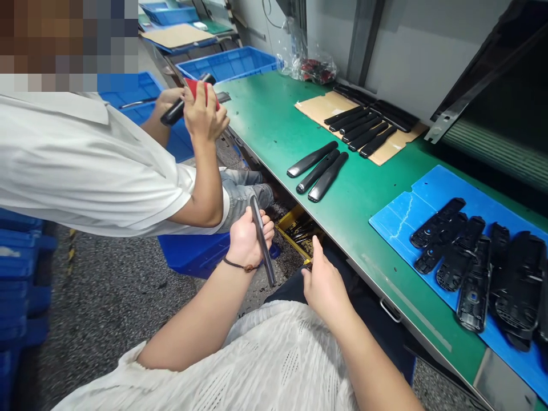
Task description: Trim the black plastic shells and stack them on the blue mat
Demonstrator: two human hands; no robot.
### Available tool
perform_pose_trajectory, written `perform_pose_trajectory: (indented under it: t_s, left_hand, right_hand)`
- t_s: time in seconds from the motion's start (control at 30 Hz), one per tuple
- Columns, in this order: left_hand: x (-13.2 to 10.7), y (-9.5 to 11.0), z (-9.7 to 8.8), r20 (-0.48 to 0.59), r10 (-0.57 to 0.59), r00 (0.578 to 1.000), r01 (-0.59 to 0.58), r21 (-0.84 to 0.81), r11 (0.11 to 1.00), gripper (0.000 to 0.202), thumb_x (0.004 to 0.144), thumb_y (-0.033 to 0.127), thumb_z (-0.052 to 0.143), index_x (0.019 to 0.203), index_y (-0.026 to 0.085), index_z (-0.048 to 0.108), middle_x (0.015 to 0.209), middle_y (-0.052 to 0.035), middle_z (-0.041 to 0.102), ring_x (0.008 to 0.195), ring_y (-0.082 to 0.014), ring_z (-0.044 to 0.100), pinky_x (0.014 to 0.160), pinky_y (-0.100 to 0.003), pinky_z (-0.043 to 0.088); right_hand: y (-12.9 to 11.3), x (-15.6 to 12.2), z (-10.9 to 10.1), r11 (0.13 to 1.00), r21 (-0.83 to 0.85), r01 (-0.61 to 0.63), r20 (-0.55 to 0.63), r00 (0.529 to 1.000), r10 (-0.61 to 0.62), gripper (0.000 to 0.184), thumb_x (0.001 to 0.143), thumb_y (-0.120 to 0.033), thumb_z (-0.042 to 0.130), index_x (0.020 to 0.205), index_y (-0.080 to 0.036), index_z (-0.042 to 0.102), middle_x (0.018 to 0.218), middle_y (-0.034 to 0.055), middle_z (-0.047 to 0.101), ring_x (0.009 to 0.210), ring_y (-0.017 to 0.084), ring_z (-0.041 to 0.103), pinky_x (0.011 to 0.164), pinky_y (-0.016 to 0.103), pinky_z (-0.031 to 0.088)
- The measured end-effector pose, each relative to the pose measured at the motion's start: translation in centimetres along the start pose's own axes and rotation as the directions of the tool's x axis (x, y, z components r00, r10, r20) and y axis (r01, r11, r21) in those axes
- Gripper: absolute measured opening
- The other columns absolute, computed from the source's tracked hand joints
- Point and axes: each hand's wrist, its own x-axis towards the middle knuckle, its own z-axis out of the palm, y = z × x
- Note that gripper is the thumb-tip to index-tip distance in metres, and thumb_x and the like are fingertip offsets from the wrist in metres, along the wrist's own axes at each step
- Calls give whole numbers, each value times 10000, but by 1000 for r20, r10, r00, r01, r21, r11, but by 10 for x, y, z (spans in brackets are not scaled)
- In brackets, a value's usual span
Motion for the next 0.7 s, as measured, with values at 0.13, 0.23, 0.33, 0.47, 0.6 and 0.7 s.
perform_pose_trajectory:
  t_s: [0.13, 0.23, 0.33, 0.47, 0.6, 0.7]
  left_hand:
    - [-3, -5, 5, -5, 36, 999, -36, 21, 999, 404, 1103, 414, 361, 783, 191, 469, 543, 76, 371, 370, -71, 301, 386, -198, 227]
    - [-4, -12, 7, 15, 42, 999, -43, 38, 998, 394, 1095, 417, 369, 788, 192, 473, 570, 66, 392, 400, -83, 338, 414, -203, 273]
    - [-11, -19, 3, 38, 195, 980, -199, 160, 967, 263, 1034, 380, 528, 870, 176, 555, 724, -1, 548, 580, -122, 540, 545, -217, 426]
    - [-37, -19, -10, 440, 775, 453, -861, 440, 254, 237, 917, 369, 690, 1076, 198, 652, 1161, -114, 656, 1152, -259, 620, 998, -382, 487]
    - [-52, -14, -13, 956, 294, -9, -987, 39, -158, 335, 1021, 356, 437, 753, 212, 577, 717, -41, 616, 730, -214, 599, 838, -410, 471]
    - [-49, -14, -11, 962, 267, -48, -993, -17, -118, 368, 1029, 261, 346, 680, 217, 453, 567, 3, 453, 534, -165, 380, 623, -354, 334]
  right_hand:
    - [-23, -11, 0, 913, 405, 49, 65, 995, -82, 357, 896, -369, 720, 1214, -215, 667, 861, 1, 638, 600, 102, 517, 538, 227, 438]
    - [-36, -21, 5, 893, 412, 183, -87, 983, -162, 208, 860, -336, 755, 1014, -204, 707, 792, -9, 601, 629, 106, 519, 528, 220, 417]
    - [-38, -27, 5, 905, 335, 261, -301, 940, -160, 64, 895, -247, 683, 926, -196, 708, 721, -19, 567, 606, 102, 512, 537, 226, 417]
    - [-39, -33, -8, 905, 333, 266, -357, 924, -140, 52, 896, -221, 670, 921, -198, 709, 696, -30, 543, 583, 97, 501, 516, 226, 394]
    - [-46, -43, -24, 913, 325, 245, -241, 955, -170, 71, 904, -250, 700, 960, -213, 679, 726, -36, 539, 604, 102, 500, 529, 230, 396]
    - [-46, -51, -36, 933, 250, 259, -167, 961, -222, 187, 991, -255, 610, 1174, -220, 611, 868, 0, 611, 722, 129, 567, 623, 251, 452]
